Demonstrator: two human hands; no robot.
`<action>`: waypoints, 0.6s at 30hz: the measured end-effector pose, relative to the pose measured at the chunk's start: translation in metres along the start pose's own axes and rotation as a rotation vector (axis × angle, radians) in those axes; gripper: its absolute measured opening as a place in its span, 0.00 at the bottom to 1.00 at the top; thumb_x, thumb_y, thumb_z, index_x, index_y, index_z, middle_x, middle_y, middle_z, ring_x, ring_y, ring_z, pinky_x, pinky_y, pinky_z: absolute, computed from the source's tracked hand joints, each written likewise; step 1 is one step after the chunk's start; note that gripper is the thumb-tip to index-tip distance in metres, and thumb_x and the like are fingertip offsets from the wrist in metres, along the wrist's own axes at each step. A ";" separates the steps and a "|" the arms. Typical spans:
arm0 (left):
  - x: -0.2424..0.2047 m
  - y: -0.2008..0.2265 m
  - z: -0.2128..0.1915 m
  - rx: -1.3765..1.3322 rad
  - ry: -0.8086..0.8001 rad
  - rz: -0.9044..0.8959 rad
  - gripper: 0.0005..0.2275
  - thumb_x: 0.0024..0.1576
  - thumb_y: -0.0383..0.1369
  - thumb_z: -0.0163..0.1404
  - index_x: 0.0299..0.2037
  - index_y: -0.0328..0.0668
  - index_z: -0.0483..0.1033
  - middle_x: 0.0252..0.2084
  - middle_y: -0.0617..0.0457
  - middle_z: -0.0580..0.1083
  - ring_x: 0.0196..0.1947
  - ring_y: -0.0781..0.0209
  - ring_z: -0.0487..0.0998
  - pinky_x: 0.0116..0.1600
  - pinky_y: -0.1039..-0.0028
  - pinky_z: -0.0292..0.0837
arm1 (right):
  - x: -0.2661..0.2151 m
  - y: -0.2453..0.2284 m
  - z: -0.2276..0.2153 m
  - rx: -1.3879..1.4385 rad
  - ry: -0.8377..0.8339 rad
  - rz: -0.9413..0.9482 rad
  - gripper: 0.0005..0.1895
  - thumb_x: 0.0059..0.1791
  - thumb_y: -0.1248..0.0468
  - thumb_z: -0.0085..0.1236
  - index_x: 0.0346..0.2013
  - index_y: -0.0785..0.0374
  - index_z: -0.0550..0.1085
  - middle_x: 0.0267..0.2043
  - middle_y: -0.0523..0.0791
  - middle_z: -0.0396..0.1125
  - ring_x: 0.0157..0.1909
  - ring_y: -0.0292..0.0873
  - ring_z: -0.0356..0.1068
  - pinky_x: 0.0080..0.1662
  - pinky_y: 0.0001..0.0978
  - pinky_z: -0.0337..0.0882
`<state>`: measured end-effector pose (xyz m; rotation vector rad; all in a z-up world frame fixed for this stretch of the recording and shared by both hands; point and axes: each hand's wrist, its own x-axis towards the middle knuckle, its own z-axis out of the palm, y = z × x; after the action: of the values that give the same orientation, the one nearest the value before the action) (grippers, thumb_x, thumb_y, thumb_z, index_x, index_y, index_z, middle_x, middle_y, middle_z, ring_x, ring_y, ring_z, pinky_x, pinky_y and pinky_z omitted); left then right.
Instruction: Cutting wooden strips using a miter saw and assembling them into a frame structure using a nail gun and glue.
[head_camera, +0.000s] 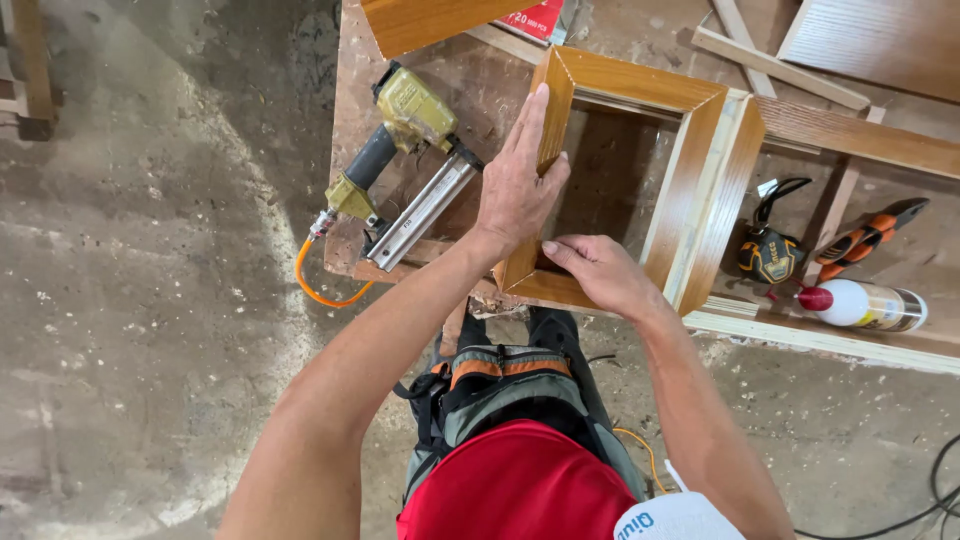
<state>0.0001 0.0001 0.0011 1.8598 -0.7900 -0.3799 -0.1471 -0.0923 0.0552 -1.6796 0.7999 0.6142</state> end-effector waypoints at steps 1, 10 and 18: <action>0.000 0.001 -0.001 -0.003 -0.019 -0.021 0.37 0.60 0.29 0.55 0.77 0.42 0.44 0.76 0.39 0.57 0.70 0.37 0.67 0.67 0.58 0.71 | 0.000 0.006 0.001 -0.023 0.018 -0.020 0.23 0.54 0.50 0.52 0.49 0.67 0.79 0.37 0.44 0.77 0.40 0.35 0.70 0.47 0.31 0.71; 0.001 -0.001 0.003 0.013 -0.019 -0.060 0.37 0.59 0.30 0.55 0.77 0.44 0.45 0.76 0.41 0.58 0.68 0.38 0.68 0.67 0.59 0.71 | -0.006 -0.005 0.008 0.196 0.055 -0.027 0.18 0.54 0.55 0.54 0.46 0.67 0.80 0.38 0.41 0.77 0.39 0.32 0.69 0.45 0.28 0.70; 0.000 0.000 0.002 -0.014 -0.009 -0.047 0.37 0.59 0.30 0.54 0.77 0.44 0.46 0.76 0.41 0.58 0.69 0.38 0.68 0.67 0.59 0.71 | -0.011 -0.014 0.007 0.053 0.082 -0.063 0.17 0.51 0.56 0.59 0.47 0.63 0.81 0.40 0.43 0.78 0.41 0.35 0.74 0.48 0.29 0.72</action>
<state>-0.0012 -0.0010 0.0002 1.8671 -0.7485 -0.4231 -0.1430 -0.0811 0.0702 -1.6838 0.8119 0.4795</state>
